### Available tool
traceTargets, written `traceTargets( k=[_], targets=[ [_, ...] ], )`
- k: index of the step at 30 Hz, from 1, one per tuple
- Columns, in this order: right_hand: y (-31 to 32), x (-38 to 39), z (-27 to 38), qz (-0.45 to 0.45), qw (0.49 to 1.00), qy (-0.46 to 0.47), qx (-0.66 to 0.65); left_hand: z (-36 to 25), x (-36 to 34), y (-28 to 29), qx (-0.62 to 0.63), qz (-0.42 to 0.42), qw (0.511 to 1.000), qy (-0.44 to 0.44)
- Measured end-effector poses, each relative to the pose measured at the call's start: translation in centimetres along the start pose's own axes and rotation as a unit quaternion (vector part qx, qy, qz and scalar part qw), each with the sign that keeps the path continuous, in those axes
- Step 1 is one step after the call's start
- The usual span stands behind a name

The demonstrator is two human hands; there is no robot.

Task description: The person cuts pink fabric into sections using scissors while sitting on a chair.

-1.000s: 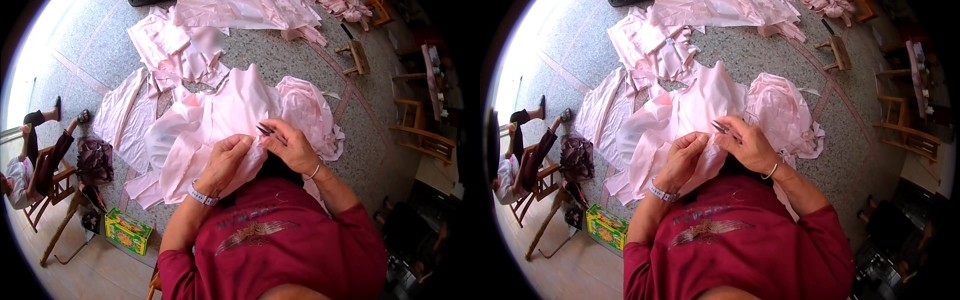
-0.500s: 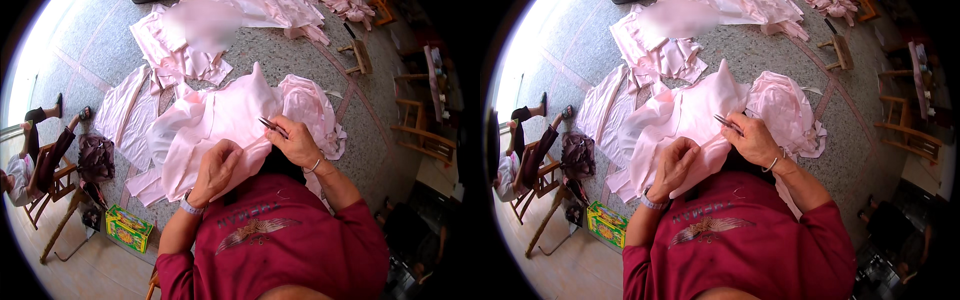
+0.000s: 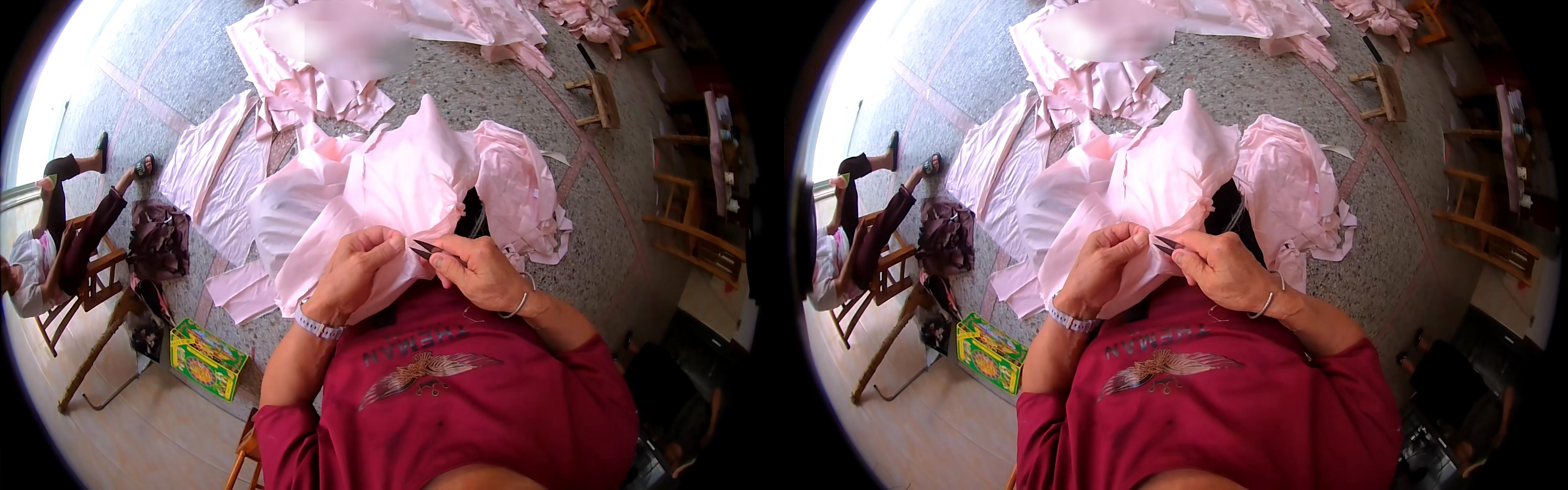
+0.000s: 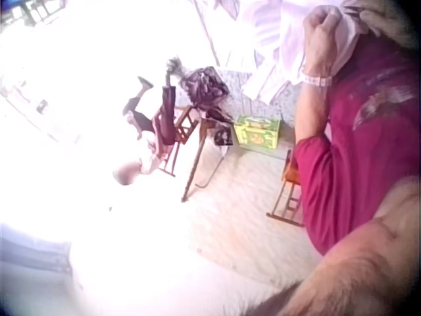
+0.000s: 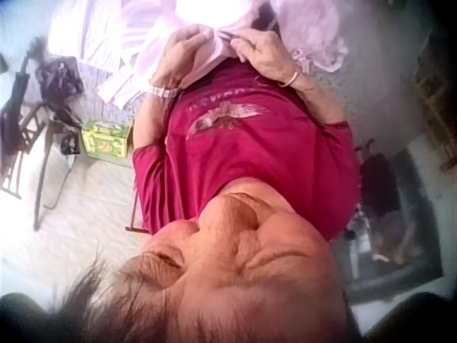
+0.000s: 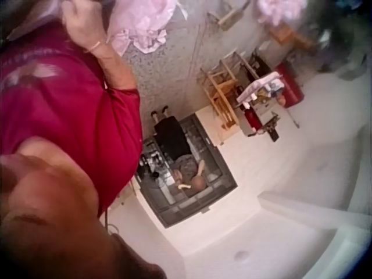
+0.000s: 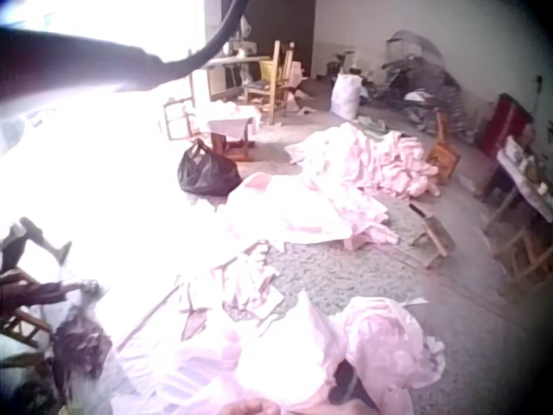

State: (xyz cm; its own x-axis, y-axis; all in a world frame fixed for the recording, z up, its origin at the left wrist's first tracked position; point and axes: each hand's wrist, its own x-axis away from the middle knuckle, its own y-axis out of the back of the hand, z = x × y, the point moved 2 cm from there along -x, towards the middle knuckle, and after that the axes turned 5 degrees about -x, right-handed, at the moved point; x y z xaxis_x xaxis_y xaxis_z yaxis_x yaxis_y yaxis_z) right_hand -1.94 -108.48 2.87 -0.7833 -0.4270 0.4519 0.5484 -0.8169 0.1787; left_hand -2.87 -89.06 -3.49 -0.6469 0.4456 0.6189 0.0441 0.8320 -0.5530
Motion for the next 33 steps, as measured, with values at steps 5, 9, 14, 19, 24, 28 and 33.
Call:
traceTargets(
  k=[5,9,14,19,24,28,33],
  targets=[
    [-0.1,-0.1,-0.2,-0.001,1.0,0.01,0.013,0.3,-0.1,0.4,0.031,0.009,0.999,-0.003],
    [-0.1,-0.1,-0.4,0.001,1.0,0.016,0.013,0.3,-0.1,0.4,0.045,0.008,0.999,0.0],
    [-0.1,-0.1,-0.7,-0.002,1.0,0.022,0.014,0.4,-0.1,0.4,0.045,0.009,0.999,0.002],
    [-0.2,-0.1,-0.8,-0.011,0.999,0.041,0.02,0.6,-0.1,0.5,0.054,0.007,0.998,0.004],
    [-0.1,-0.3,-0.3,-0.002,1.0,0.007,0.001,0.5,-0.1,0.5,0.053,0.01,0.999,0.005],
    [-0.3,-0.4,-1.2,-0.001,1.0,0.02,-0.022,-0.1,0.1,-0.2,0.056,0.014,0.998,-0.003],
    [-0.1,-1.3,-2.1,0.08,0.987,-0.035,-0.132,0.6,-0.1,-0.2,0.084,0.042,0.995,-0.02]
  ],
)
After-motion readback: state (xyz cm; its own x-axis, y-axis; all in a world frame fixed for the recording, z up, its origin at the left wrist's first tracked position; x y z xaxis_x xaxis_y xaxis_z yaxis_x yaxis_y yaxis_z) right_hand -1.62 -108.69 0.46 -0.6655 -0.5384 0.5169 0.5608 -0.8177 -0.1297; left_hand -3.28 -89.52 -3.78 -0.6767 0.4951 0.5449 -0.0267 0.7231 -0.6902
